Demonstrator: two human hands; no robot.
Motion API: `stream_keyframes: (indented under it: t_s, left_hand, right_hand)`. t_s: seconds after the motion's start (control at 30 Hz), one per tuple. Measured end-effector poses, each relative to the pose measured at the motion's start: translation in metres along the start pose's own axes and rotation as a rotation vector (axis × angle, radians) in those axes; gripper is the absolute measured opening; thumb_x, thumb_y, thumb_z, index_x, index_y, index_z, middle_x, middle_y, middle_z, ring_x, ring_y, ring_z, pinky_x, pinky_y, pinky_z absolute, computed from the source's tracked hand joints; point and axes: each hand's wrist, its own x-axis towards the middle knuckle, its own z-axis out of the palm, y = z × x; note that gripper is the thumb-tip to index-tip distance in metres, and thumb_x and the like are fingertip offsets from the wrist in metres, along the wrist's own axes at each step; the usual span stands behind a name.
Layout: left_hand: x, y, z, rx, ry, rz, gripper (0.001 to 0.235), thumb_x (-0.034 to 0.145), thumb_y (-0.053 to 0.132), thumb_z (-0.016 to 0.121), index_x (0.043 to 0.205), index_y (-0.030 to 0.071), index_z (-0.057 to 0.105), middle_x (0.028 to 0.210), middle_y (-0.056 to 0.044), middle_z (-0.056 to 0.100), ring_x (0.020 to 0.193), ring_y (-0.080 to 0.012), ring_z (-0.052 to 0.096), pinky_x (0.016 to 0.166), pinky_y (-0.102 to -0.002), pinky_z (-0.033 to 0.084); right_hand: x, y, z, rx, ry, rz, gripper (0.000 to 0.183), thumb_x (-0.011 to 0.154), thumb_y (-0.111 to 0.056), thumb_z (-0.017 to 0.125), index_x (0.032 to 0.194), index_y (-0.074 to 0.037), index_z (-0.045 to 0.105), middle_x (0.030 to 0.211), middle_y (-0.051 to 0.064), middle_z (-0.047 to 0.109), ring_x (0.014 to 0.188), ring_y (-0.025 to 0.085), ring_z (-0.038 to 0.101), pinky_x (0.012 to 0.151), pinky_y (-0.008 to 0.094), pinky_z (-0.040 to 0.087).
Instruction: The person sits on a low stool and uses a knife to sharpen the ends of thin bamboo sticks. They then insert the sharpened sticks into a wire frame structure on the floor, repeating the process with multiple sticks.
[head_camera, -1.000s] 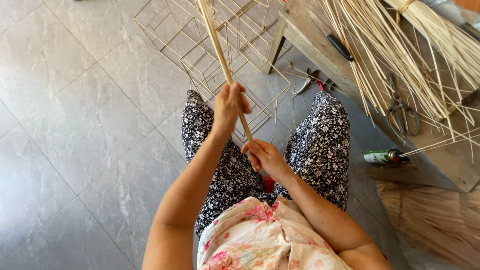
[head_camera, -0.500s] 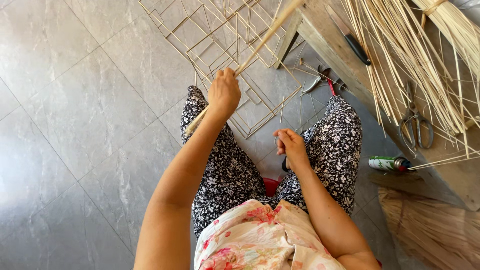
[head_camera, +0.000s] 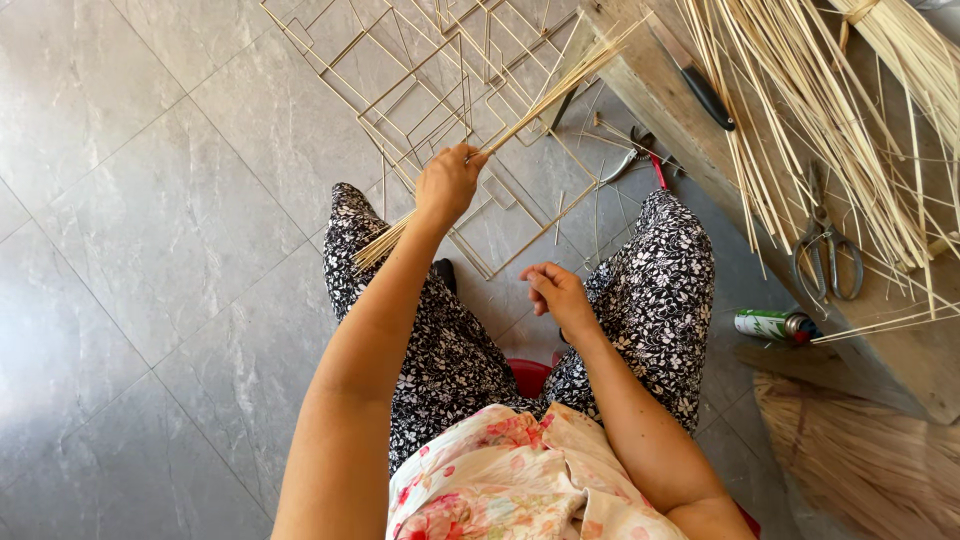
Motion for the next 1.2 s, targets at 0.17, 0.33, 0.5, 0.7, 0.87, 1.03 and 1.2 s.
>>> stream_keyframes:
  t_s: [0.17, 0.33, 0.5, 0.7, 0.87, 1.03, 1.2]
  left_hand:
    - [-0.019, -0.001, 0.002, -0.187, -0.008, -0.164, 0.033, 0.097, 0.04, 0.061, 0.102, 0.01, 0.074, 0.083, -0.017, 0.073, 0.081, -0.0386, 0.07, 0.073, -0.05, 0.053]
    - [-0.028, -0.007, -0.013, -0.187, 0.117, -0.198, 0.033, 0.1, 0.037, 0.061, 0.098, 0.006, 0.073, 0.078, -0.019, 0.072, 0.075, -0.04, 0.069, 0.069, -0.051, 0.052]
    - [-0.028, -0.022, -0.048, -0.227, 0.123, -0.244, 0.032, 0.098, 0.035, 0.062, 0.097, 0.005, 0.074, 0.074, -0.018, 0.071, 0.069, -0.0366, 0.069, 0.066, -0.047, 0.052]
    - [-0.026, -0.048, -0.064, -0.221, 0.119, -0.289, 0.029, 0.097, 0.032, 0.065, 0.096, 0.005, 0.075, 0.071, -0.018, 0.069, 0.067, -0.0334, 0.069, 0.064, -0.045, 0.052]
    - [-0.008, -0.096, -0.066, -0.174, 0.317, -0.299, 0.027, 0.097, 0.03, 0.066, 0.096, 0.005, 0.077, 0.071, -0.015, 0.07, 0.064, -0.029, 0.068, 0.061, -0.043, 0.051]
    - [0.014, -0.123, -0.061, -0.268, 0.463, -0.342, 0.023, 0.095, 0.025, 0.067, 0.094, 0.005, 0.077, 0.066, -0.01, 0.071, 0.06, -0.021, 0.069, 0.059, -0.038, 0.052]
    - [0.043, -0.129, -0.06, -0.314, 0.499, -0.352, 0.021, 0.096, 0.023, 0.067, 0.093, 0.004, 0.076, 0.064, -0.009, 0.069, 0.057, -0.0193, 0.065, 0.056, -0.038, 0.05]
  right_hand:
    - [-0.004, -0.014, 0.003, 0.091, -0.039, -0.075, 0.026, 0.1, -0.021, 0.062, 0.122, -0.008, 0.068, 0.078, -0.002, 0.061, 0.061, 0.006, 0.054, 0.055, 0.021, 0.047]
    - [-0.008, -0.028, 0.01, 0.083, -0.07, -0.116, 0.034, 0.1, -0.024, 0.064, 0.13, -0.009, 0.066, 0.083, 0.0, 0.063, 0.063, 0.006, 0.055, 0.058, 0.02, 0.048]
    - [-0.006, -0.026, 0.013, 0.077, -0.08, -0.102, 0.034, 0.099, -0.025, 0.064, 0.129, -0.008, 0.066, 0.084, 0.0, 0.065, 0.064, 0.006, 0.057, 0.06, 0.021, 0.048]
    - [-0.001, -0.017, 0.014, 0.102, -0.108, -0.083, 0.032, 0.099, -0.025, 0.066, 0.125, -0.006, 0.068, 0.084, 0.0, 0.066, 0.066, 0.006, 0.057, 0.06, 0.021, 0.049]
    - [-0.001, -0.015, 0.016, 0.031, -0.088, -0.069, 0.032, 0.098, -0.024, 0.065, 0.124, -0.006, 0.069, 0.084, 0.0, 0.066, 0.066, 0.006, 0.056, 0.061, 0.021, 0.049]
    - [-0.004, -0.017, 0.02, -0.009, -0.075, -0.041, 0.03, 0.099, -0.023, 0.064, 0.123, -0.006, 0.07, 0.083, -0.001, 0.065, 0.066, 0.005, 0.056, 0.063, 0.022, 0.05]
    - [-0.004, -0.023, 0.018, -0.019, -0.039, -0.037, 0.03, 0.099, -0.024, 0.063, 0.123, -0.007, 0.07, 0.083, -0.001, 0.066, 0.066, 0.006, 0.056, 0.064, 0.022, 0.05]
